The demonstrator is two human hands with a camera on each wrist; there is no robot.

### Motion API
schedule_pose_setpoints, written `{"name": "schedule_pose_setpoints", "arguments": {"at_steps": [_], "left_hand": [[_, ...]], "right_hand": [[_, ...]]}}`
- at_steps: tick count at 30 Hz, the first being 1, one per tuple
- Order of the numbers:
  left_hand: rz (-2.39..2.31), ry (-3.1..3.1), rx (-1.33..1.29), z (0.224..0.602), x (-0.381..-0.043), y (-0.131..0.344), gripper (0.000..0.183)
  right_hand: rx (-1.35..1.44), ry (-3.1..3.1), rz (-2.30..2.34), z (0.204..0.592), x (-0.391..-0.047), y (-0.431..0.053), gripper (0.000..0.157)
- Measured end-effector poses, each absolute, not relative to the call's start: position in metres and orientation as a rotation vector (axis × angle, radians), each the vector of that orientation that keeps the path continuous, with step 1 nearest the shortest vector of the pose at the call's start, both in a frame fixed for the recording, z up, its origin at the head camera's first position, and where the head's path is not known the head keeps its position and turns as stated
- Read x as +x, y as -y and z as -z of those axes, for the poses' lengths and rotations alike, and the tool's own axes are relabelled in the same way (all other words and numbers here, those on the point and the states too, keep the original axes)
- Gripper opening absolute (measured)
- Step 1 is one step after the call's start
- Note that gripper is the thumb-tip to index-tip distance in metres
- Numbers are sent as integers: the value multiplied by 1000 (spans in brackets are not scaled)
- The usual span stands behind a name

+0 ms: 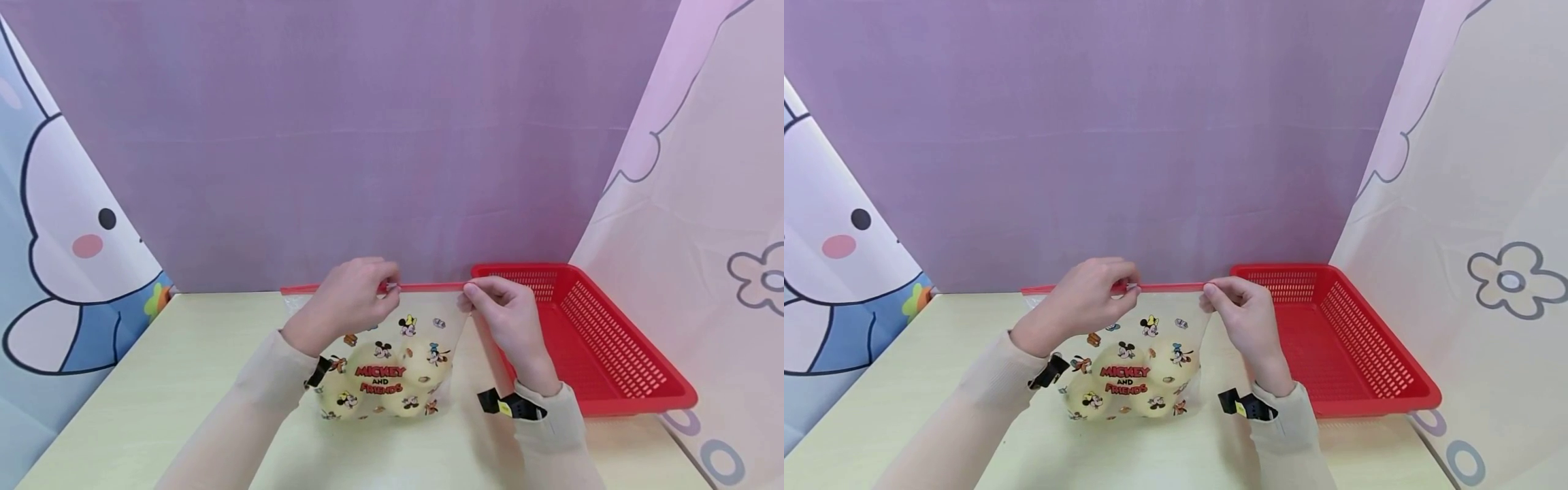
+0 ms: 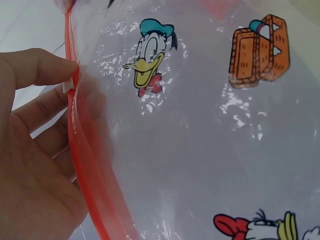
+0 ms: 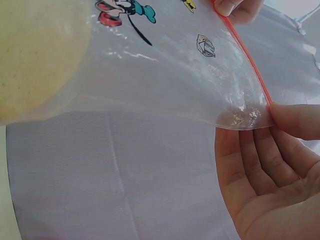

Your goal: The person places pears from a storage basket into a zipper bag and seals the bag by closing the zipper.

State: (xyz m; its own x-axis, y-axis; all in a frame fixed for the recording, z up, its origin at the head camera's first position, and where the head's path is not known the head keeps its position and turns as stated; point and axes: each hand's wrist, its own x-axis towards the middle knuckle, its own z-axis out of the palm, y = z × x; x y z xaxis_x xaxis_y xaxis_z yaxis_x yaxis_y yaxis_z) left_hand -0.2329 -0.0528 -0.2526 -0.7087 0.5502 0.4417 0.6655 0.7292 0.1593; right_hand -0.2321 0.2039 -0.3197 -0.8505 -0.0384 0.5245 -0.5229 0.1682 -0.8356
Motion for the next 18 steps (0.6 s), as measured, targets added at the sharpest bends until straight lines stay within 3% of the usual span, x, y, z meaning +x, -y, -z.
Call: {"name": "schedule_pose_setpoints", "arguments": {"at_steps": [18], "left_hand": [[465, 2555, -919, 258, -235, 66, 9]], "right_hand": [[527, 2076, -1706, 320, -233, -205, 24]]}}
